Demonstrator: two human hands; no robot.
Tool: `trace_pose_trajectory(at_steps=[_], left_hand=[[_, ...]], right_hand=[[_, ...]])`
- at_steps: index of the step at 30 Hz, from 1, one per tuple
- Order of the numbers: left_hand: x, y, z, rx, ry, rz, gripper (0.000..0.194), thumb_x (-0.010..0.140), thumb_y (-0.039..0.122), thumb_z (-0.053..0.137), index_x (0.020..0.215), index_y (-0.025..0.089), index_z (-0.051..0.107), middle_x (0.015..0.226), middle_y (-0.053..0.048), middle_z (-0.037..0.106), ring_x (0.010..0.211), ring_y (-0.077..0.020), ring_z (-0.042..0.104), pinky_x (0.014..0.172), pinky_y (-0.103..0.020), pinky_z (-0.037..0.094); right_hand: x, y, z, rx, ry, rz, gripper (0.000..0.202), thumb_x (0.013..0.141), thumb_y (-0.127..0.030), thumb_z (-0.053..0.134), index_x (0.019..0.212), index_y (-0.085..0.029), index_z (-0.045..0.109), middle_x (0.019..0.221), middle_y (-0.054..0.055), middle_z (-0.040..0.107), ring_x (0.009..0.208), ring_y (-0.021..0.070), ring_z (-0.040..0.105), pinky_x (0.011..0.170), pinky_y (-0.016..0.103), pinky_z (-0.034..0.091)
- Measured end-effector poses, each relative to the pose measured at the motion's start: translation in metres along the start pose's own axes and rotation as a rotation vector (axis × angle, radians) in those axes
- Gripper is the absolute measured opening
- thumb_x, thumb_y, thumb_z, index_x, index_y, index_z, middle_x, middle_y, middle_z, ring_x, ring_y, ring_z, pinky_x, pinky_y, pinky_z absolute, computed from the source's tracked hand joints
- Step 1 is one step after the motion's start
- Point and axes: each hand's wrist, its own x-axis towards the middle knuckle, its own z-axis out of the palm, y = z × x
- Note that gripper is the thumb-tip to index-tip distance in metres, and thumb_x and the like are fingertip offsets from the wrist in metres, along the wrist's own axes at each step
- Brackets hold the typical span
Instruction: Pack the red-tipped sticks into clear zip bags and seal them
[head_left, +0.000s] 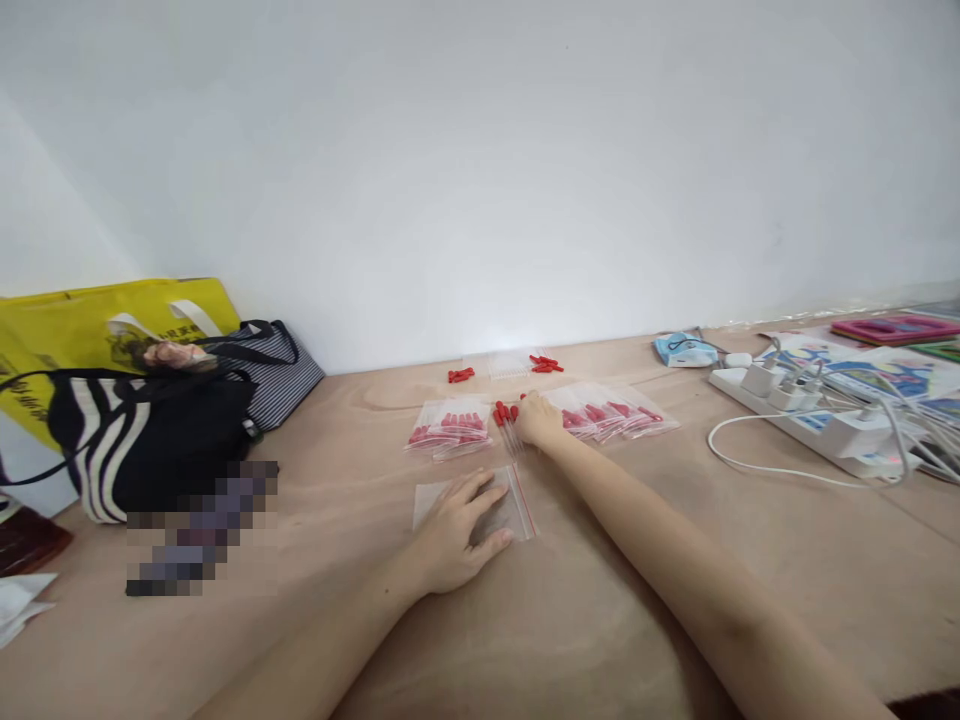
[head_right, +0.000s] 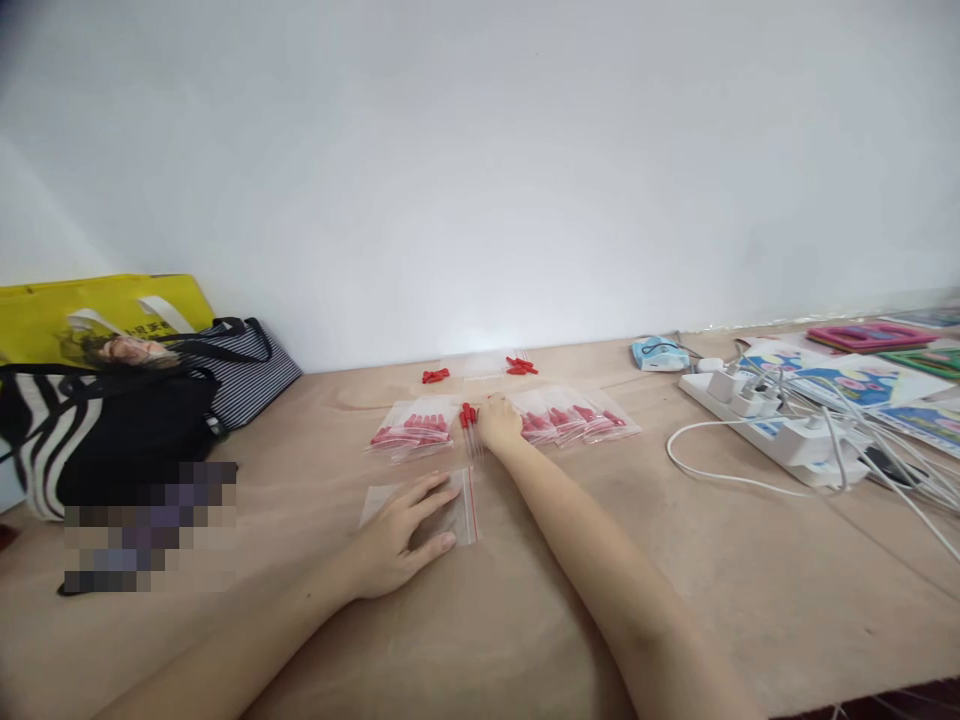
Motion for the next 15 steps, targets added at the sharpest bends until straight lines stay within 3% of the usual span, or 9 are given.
trace_pose_trajectory(at_steps=[3,6,9,12,15], left_hand=[[0.000,0.001,0.001,-0.012,0.047,-0.006,0.047,0.082,0.043,0.046,0.123,0.019,0.045,0.129,-0.012,0.040,0.119,-0.0256,0.039,0.098,-0.042,0.037],[0.000,0.001,-0.001,0.003,0.039,0.007,0.048,0.083,0.044,0.044,0.124,0.019,0.044,0.129,-0.012,0.041,0.117,-0.0254,0.040,0.097,-0.042,0.037],[0.000,0.000,-0.005,0.033,-0.035,0.037,0.052,0.083,0.048,0.043,0.128,0.022,0.040,0.132,-0.011,0.038,0.120,-0.0273,0.037,0.098,-0.045,0.034],[-0.001,-0.002,-0.009,0.058,-0.096,0.054,0.051,0.085,0.046,0.042,0.131,0.026,0.035,0.134,-0.009,0.036,0.123,-0.0274,0.033,0.099,-0.046,0.032],[-0.002,-0.003,-0.011,0.058,-0.103,0.058,0.047,0.087,0.041,0.039,0.131,0.027,0.034,0.136,-0.008,0.035,0.125,-0.0263,0.031,0.100,-0.046,0.031]], right_hand=[[-0.003,0.017,-0.009,0.127,0.062,-0.017,0.037,0.078,-0.015,0.040,0.114,-0.007,0.039,0.095,0.017,0.058,0.086,0.0218,0.058,0.069,0.030,0.045],[-0.020,0.043,-0.014,0.335,0.100,-0.065,0.044,0.079,-0.016,0.034,0.122,-0.012,0.024,0.083,0.005,0.057,0.066,0.0142,0.058,0.058,0.025,0.046],[-0.051,0.065,-0.010,0.895,0.112,-0.112,0.055,0.077,-0.022,0.037,0.125,-0.018,0.011,0.066,-0.006,0.049,0.048,0.0110,0.052,0.049,0.025,0.044],[-0.079,0.075,-0.002,1.172,0.094,-0.088,0.057,0.074,-0.029,0.047,0.120,-0.023,0.015,0.063,-0.009,0.046,0.048,0.0099,0.052,0.049,0.025,0.045],[-0.093,0.073,0.002,1.279,0.036,-0.082,0.053,0.073,-0.034,0.051,0.115,-0.024,0.020,0.066,-0.008,0.047,0.054,0.0103,0.055,0.051,0.025,0.047]])
